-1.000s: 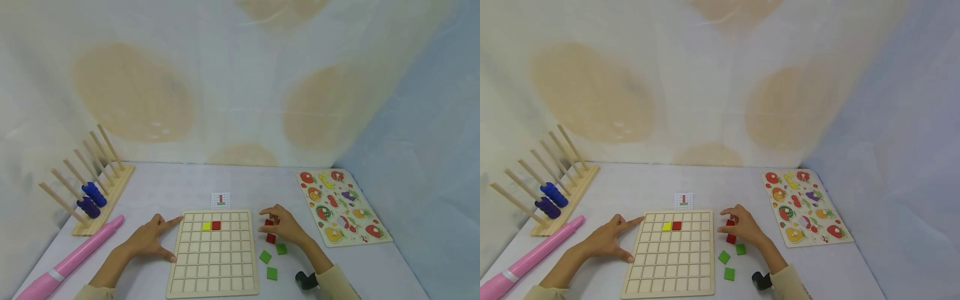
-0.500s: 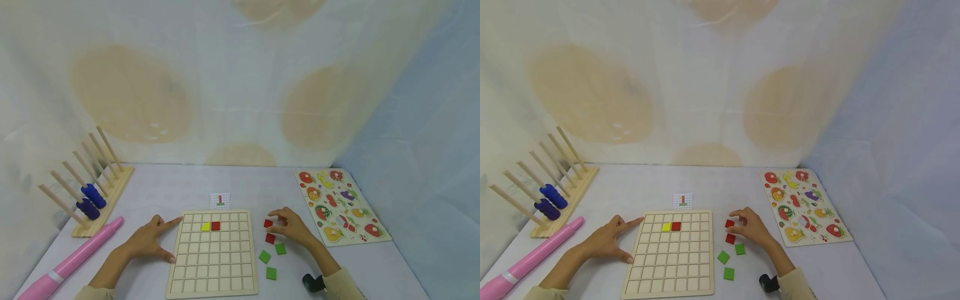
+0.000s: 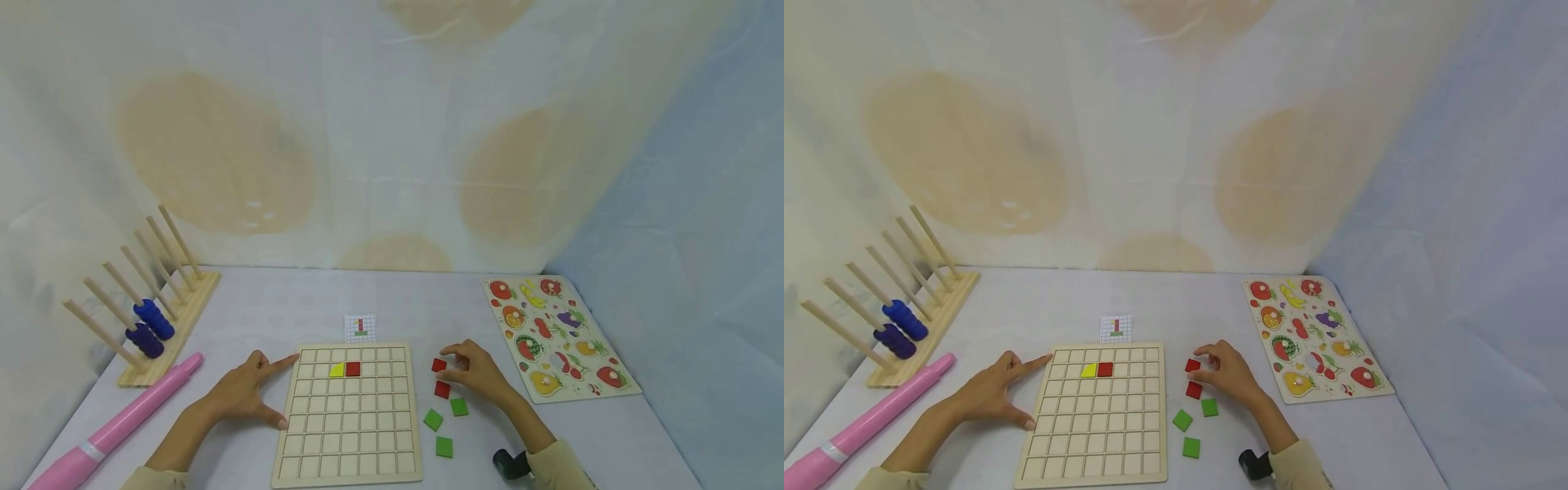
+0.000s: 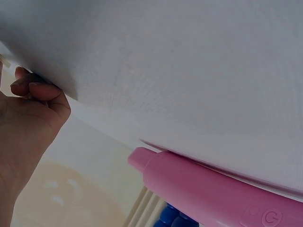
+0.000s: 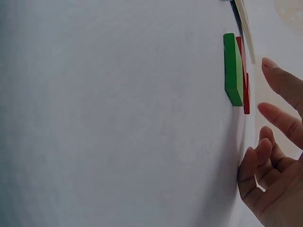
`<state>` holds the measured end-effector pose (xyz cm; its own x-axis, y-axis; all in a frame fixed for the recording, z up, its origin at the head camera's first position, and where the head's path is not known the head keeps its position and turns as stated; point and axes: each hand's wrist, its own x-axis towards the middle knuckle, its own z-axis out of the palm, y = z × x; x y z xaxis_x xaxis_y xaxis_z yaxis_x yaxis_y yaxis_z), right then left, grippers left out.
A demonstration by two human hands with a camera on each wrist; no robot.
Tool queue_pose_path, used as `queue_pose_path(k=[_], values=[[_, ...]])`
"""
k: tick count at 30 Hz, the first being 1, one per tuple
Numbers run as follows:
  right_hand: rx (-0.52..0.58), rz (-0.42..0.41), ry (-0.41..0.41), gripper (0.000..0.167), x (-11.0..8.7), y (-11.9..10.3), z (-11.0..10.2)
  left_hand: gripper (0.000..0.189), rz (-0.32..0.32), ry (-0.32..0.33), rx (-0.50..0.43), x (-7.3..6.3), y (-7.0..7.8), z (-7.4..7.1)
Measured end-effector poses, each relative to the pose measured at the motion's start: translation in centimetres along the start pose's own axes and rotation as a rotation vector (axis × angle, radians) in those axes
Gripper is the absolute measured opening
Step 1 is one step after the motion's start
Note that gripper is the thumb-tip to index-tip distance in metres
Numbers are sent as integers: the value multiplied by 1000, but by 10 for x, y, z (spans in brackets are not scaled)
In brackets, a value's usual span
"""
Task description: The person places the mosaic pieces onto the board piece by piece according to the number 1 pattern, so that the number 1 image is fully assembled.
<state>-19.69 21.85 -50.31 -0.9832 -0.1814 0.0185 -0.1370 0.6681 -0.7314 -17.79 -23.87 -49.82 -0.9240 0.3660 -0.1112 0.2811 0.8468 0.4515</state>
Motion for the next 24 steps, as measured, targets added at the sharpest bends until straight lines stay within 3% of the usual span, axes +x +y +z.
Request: queue_pose_path(k=[24], values=[[-112, -65, 91, 18, -2, -1, 13, 117, 0, -4, -9, 0, -3, 2]])
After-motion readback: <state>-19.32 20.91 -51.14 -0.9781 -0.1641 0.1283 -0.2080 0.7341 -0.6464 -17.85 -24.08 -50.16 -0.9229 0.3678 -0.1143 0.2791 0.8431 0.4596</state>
